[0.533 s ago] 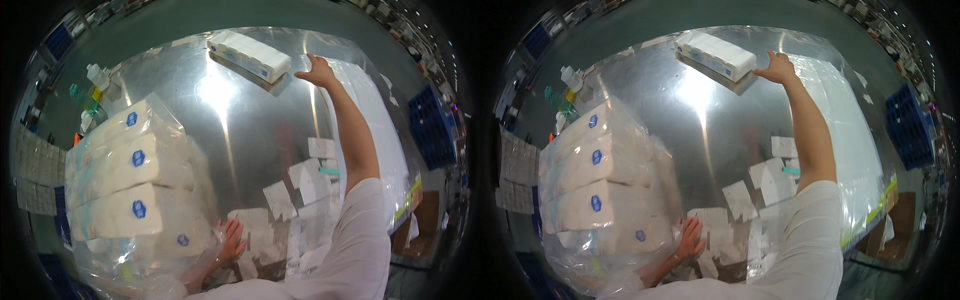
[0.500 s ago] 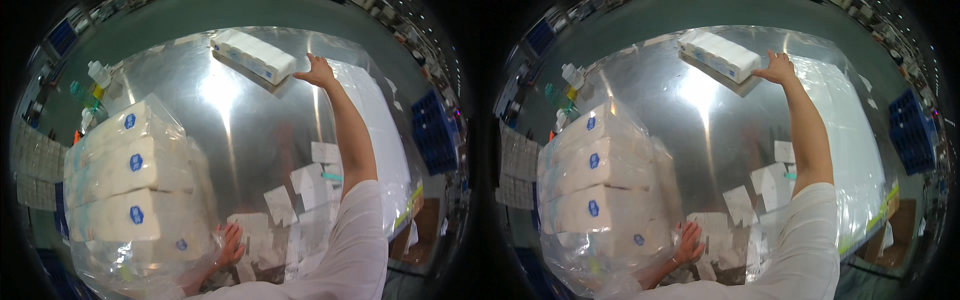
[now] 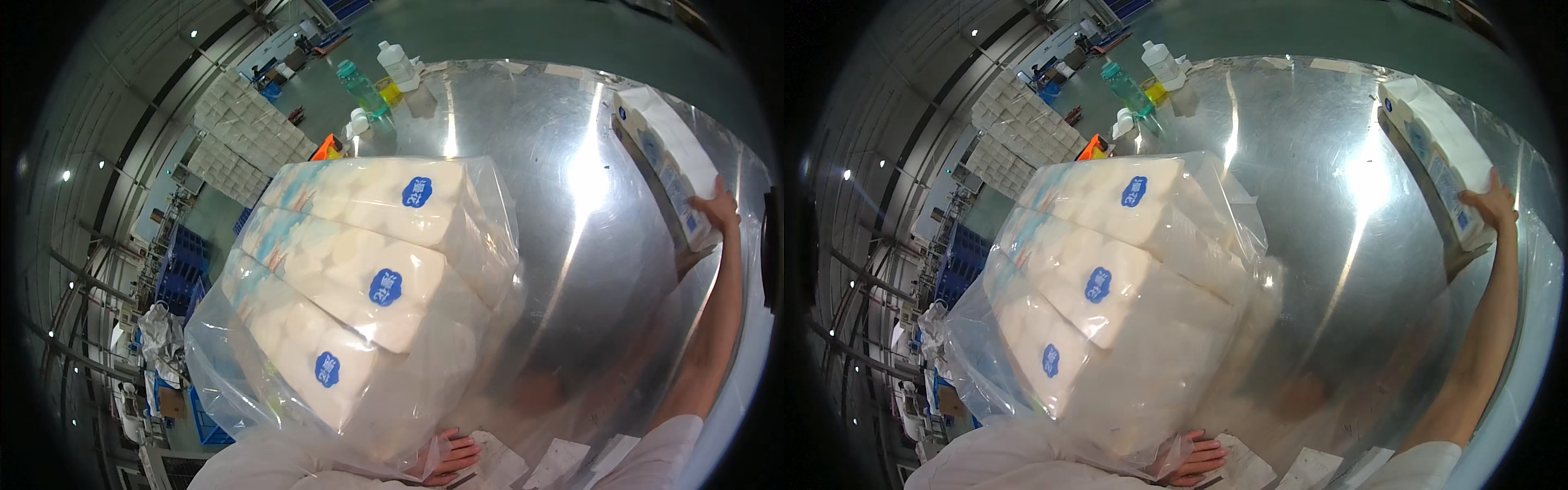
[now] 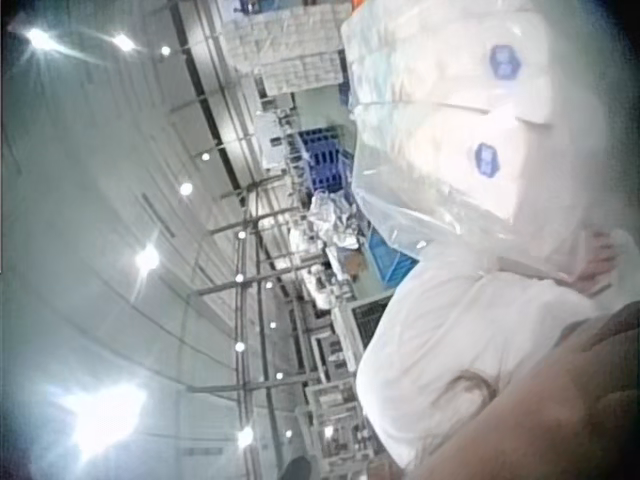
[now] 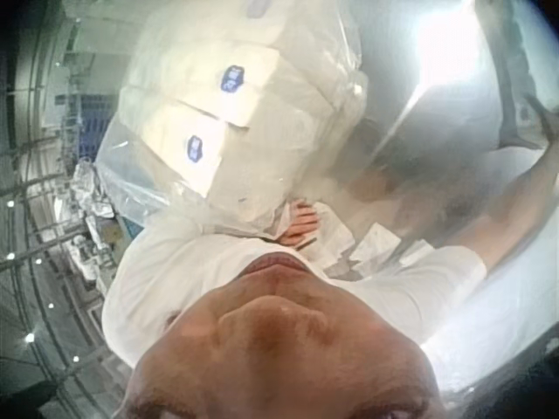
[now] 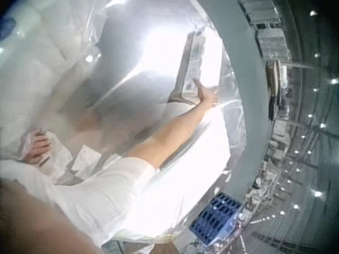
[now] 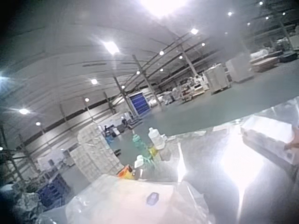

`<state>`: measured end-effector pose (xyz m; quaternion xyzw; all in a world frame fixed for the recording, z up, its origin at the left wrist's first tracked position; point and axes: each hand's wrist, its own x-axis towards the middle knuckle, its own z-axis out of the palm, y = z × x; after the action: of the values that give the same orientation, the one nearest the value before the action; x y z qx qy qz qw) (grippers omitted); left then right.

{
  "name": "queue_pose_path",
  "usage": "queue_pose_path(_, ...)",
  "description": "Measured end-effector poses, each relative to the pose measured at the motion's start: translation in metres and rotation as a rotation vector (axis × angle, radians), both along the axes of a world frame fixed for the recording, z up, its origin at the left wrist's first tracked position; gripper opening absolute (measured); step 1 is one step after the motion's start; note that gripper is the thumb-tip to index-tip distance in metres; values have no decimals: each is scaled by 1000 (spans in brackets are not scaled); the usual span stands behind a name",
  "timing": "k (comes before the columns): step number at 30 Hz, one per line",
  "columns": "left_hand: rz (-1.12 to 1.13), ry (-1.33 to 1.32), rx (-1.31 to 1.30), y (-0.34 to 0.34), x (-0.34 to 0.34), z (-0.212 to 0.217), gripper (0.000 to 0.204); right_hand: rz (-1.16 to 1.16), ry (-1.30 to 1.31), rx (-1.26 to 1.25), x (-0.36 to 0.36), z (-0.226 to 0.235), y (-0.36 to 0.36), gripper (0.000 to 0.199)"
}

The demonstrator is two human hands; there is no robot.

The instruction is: The person takes stacks of paper products from a conveyor, inserts them into large plastic bags, seals the bags, and organizes the packaged items on a workspace.

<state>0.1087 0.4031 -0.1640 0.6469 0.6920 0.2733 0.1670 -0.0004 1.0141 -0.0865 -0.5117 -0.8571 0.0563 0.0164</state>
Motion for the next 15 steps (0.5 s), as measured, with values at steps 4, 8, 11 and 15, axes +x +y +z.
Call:
queue_pose_path(4,4,-64,-89,-9,1,-7,53,42,-86,14,13,15,-9,110)
queue_pose_path(8,46,-85,-71,-15,-2,-4,53,-4,-119,-10,30,39,-109,108)
queue_pose_path(11,-10,-91,35,-25,0,-50,52,-122,-70,-7,85,15,-186,107)
queue_pose_path(15,-54,-142,-230,-20,-19,-65,56,-71,96,-10,152,2,-291,106)
